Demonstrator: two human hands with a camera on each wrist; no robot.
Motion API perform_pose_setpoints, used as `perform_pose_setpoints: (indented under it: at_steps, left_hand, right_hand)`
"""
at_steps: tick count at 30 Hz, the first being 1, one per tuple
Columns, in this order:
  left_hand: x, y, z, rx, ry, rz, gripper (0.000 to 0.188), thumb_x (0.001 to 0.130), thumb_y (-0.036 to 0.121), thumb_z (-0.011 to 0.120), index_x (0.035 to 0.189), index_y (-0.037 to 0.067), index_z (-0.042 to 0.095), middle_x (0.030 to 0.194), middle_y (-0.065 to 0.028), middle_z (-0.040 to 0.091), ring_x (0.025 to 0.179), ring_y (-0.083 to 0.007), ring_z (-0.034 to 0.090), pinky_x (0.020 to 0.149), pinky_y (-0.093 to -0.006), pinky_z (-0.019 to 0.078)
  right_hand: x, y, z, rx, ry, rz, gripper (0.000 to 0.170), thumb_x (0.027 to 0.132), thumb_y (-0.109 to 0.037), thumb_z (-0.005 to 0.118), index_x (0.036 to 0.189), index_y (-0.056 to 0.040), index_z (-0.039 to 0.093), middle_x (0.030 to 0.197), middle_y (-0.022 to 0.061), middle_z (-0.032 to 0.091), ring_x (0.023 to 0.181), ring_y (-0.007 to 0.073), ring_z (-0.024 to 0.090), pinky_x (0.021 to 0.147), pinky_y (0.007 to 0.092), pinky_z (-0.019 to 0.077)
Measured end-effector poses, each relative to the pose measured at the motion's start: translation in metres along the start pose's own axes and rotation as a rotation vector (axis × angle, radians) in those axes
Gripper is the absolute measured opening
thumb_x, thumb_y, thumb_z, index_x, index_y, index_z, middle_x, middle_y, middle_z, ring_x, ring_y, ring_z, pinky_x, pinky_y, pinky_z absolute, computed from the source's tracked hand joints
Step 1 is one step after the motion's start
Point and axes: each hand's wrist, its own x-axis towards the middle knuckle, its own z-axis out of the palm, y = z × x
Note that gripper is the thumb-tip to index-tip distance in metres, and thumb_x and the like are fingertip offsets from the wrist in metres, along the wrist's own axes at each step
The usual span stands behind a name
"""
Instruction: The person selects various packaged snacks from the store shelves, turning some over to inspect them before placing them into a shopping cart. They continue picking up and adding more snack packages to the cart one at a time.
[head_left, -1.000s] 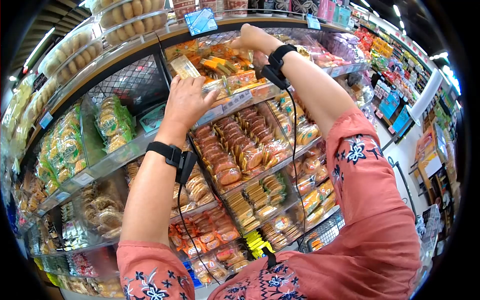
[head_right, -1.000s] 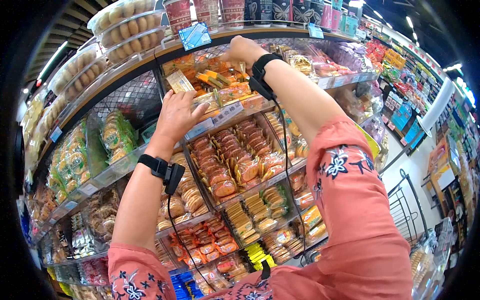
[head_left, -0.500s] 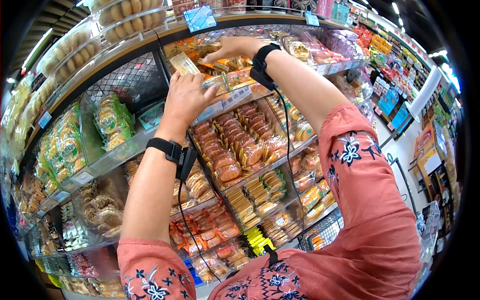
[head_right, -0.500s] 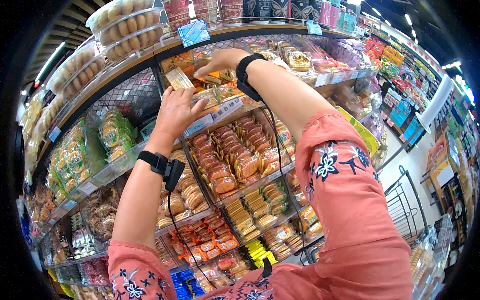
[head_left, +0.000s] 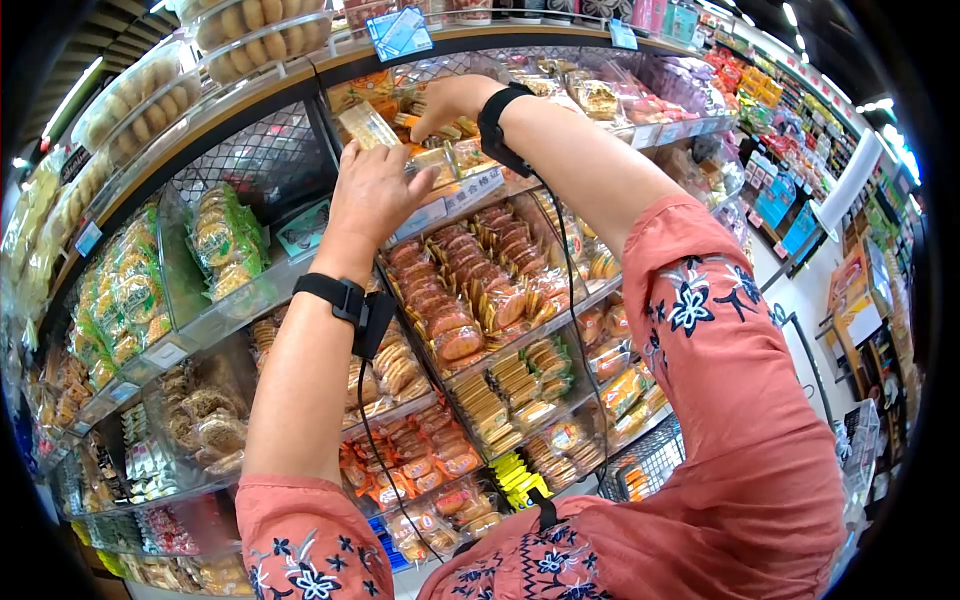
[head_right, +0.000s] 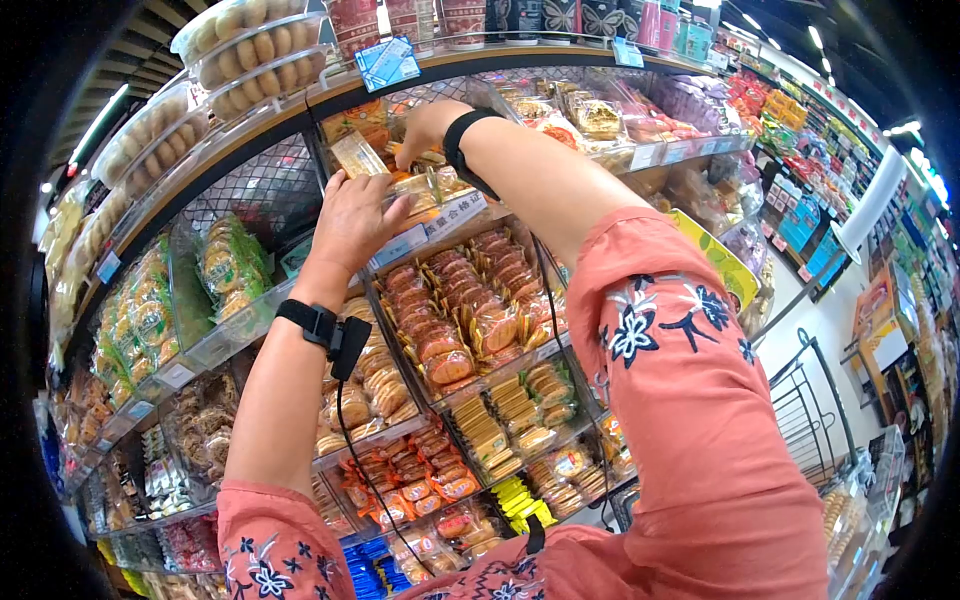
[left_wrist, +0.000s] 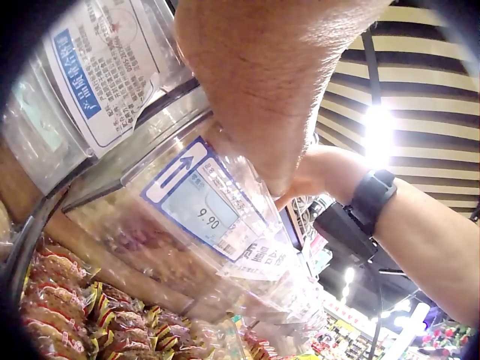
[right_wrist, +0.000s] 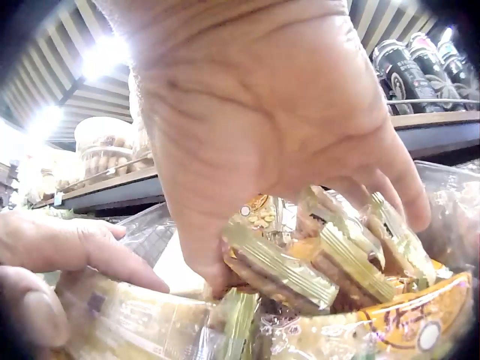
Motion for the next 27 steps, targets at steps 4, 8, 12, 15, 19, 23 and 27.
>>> perform_pose_setpoints:
  at_steps: [4,8,12,15,19,23,27]
  left_hand:
    - [-0.001,0.0,0.0,0.008,-0.005,0.005,0.043,0.097,0.043,0.057,0.11,0.003,0.068,0.098,-0.0179,0.07,0.101,-0.0339,0.064,0.109,-0.0511,0.035]
    - [-0.001,-0.003,0.001,0.003,0.019,0.01,0.044,0.097,0.044,0.057,0.109,0.003,0.067,0.097,-0.0182,0.069,0.101,-0.0345,0.063,0.109,-0.0519,0.0353]
    - [-0.001,0.0,0.001,-0.012,0.028,0.011,0.044,0.097,0.045,0.057,0.106,0.003,0.067,0.094,-0.018,0.068,0.099,-0.035,0.063,0.108,-0.0523,0.0361]
    - [-0.002,-0.001,0.0,0.002,0.005,0.011,0.042,0.097,0.044,0.058,0.104,0.003,0.066,0.093,-0.0177,0.068,0.098,-0.0352,0.063,0.108,-0.0518,0.0358]
    - [-0.001,0.0,-0.002,-0.006,0.014,0.021,0.042,0.097,0.042,0.058,0.106,0.003,0.066,0.095,-0.0182,0.069,0.098,-0.0354,0.063,0.108,-0.0516,0.0358]
    - [-0.001,0.001,-0.005,-0.003,-0.03,-0.002,0.044,0.097,0.042,0.057,0.114,0.003,0.066,0.101,-0.019,0.07,0.104,-0.0356,0.063,0.109,-0.0516,0.0352]
    - [0.001,0.001,-0.001,0.017,-0.039,-0.003,0.046,0.098,0.044,0.054,0.115,0.003,0.066,0.109,-0.0183,0.069,0.109,-0.0352,0.062,0.108,-0.0516,0.0359]
  right_hand:
    - [-0.006,0.016,-0.006,0.137,-0.064,0.073,0.05,0.071,-0.043,0.075,0.11,-0.0121,0.078,0.114,0.0174,0.073,0.101,0.0324,0.07,0.086,0.0417,0.0549]
    - [-0.006,0.041,0.007,0.259,0.093,0.152,0.052,0.067,-0.043,0.075,0.104,-0.0072,0.077,0.106,0.0164,0.074,0.098,0.0294,0.071,0.083,0.0393,0.0552]
    - [0.001,0.06,0.022,0.453,0.155,0.11,0.073,0.077,-0.043,0.072,0.128,0.0068,0.056,0.119,0.0209,0.067,0.105,0.0339,0.069,0.076,0.0437,0.063]
    - [-0.019,0.071,0.012,0.721,0.132,0.082,0.065,0.08,-0.041,0.07,0.124,0.0058,0.058,0.11,0.0191,0.068,0.099,0.0278,0.071,0.076,0.0378,0.0632]
    - [-0.066,0.088,0.005,0.886,0.351,-0.11,0.052,0.079,-0.038,0.071,0.104,0.0072,0.066,0.094,0.0145,0.072,0.084,0.0185,0.074,0.072,0.0346,0.064]
    - [-0.171,0.072,0.007,0.997,0.394,-0.137,0.082,0.085,-0.041,0.074,0.144,0.0039,0.039,0.134,0.0255,0.056,0.113,0.0278,0.064,0.091,0.0359,0.0581]
    - [-0.258,0.075,0.058,1.062,0.619,-0.268,0.082,0.083,-0.036,0.076,0.145,0.0029,0.039,0.131,0.0173,0.058,0.12,0.0233,0.057,0.104,0.0349,0.0441]
